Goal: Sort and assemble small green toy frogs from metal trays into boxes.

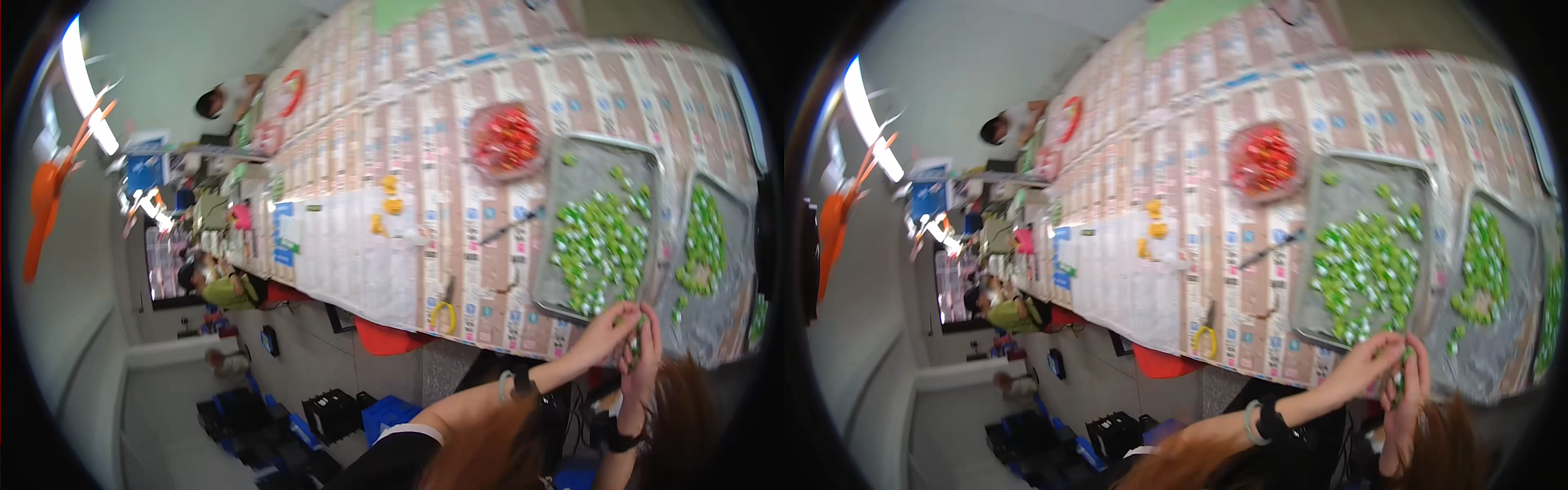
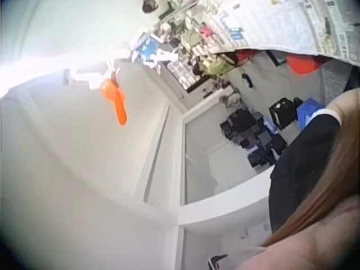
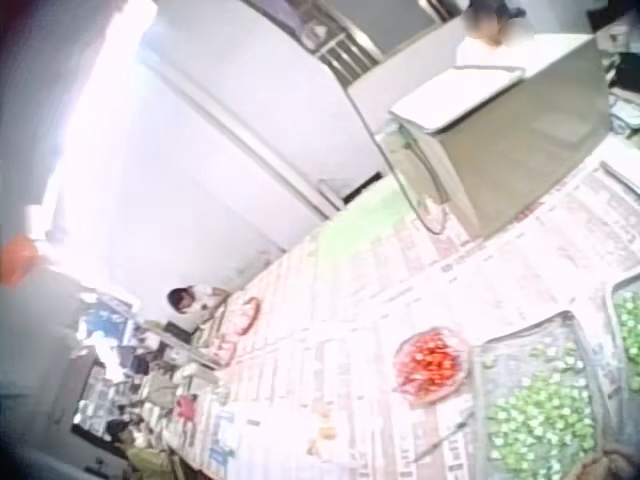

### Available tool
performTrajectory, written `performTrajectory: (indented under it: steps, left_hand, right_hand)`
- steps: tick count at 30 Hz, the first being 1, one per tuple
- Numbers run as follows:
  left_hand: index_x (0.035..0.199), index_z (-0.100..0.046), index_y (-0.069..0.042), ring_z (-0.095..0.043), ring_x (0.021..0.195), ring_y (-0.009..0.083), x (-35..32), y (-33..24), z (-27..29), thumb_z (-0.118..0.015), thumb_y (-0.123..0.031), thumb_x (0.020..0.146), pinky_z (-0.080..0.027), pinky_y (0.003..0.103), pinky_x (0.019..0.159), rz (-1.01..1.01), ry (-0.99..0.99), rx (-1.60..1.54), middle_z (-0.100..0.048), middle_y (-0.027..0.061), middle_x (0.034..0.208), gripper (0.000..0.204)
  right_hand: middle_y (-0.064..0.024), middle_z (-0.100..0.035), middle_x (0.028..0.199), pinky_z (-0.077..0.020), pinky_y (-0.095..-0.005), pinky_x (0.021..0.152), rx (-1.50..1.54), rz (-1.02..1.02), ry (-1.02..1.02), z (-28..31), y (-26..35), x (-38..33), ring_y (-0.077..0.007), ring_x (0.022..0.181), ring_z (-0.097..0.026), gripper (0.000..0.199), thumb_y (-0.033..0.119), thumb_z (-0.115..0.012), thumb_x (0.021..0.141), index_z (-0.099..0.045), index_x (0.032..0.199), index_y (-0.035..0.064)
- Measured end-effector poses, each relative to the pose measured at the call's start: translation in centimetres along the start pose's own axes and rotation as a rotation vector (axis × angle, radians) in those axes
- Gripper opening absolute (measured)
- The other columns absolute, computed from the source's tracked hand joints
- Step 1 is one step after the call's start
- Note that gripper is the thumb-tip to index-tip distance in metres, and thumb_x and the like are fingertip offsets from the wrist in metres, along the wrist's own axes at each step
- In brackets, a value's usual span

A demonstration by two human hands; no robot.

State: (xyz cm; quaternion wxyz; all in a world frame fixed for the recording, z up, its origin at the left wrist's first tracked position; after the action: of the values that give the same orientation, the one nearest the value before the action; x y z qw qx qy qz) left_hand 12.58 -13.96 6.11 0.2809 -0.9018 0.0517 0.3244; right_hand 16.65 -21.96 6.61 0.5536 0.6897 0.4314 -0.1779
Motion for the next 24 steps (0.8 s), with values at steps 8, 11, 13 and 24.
performTrajectory:
  steps: [8,11,13,24]
  left_hand:
    - [0.103,-0.048,-0.002,-0.047,0.064,0.0050,-2.7,-2.0,1.8,-0.043,-0.023,0.085,-0.040,0.019,0.057,-0.046,-0.044,0.154,-0.052,-0.0005,0.069,0.027]
    - [0.105,-0.048,-0.001,-0.047,0.069,0.0054,-1.1,-0.8,3.1,-0.043,-0.023,0.085,-0.039,0.019,0.062,-0.251,-0.035,0.378,-0.054,0.0000,0.071,0.030]
    - [0.107,-0.048,-0.001,-0.048,0.072,0.0061,-1.1,-0.7,3.5,-0.044,-0.024,0.085,-0.040,0.019,0.063,-0.194,-0.045,0.346,-0.056,0.0007,0.079,0.032]
    - [0.112,-0.044,-0.006,-0.044,0.059,0.0019,-2.8,-1.9,2.4,-0.046,-0.026,0.083,-0.031,0.016,0.046,-0.052,0.115,0.084,-0.051,-0.0020,0.077,0.035]
  right_hand:
    - [0.0034,-0.048,0.070,-0.0176,-0.0139,0.031,-0.275,0.107,-0.001,-2.1,-1.8,-0.2,0.0012,0.037,-0.027,0.037,0.026,-0.041,0.086,-0.039,0.119,0.0116]
    - [0.0031,-0.047,0.070,-0.0178,-0.0142,0.030,-0.343,0.262,0.131,-0.9,-3.0,1.4,0.0011,0.037,-0.026,0.038,0.027,-0.041,0.086,-0.038,0.120,0.0112]
    - [0.0039,-0.042,0.061,-0.0176,-0.0146,0.030,-0.289,0.119,0.065,-3.9,-1.3,-0.4,0.0008,0.036,-0.025,0.039,0.028,-0.041,0.086,-0.037,0.121,0.0109]
    - [0.0051,-0.035,0.054,-0.0169,-0.0148,0.030,-0.289,0.117,0.006,-1.8,-2.1,0.5,-0.0004,0.034,-0.024,0.037,0.032,-0.040,0.085,-0.039,0.117,0.0129]
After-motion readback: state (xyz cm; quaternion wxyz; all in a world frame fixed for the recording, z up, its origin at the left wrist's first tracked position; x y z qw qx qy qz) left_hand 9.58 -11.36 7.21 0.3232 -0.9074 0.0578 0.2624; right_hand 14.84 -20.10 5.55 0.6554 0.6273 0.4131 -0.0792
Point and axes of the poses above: each hand's wrist, its own x-axis towards the middle knuckle, its own z-axis out of the back of the hand, y = z × x, the point moved 5 cm from there along x, towards the middle knuckle
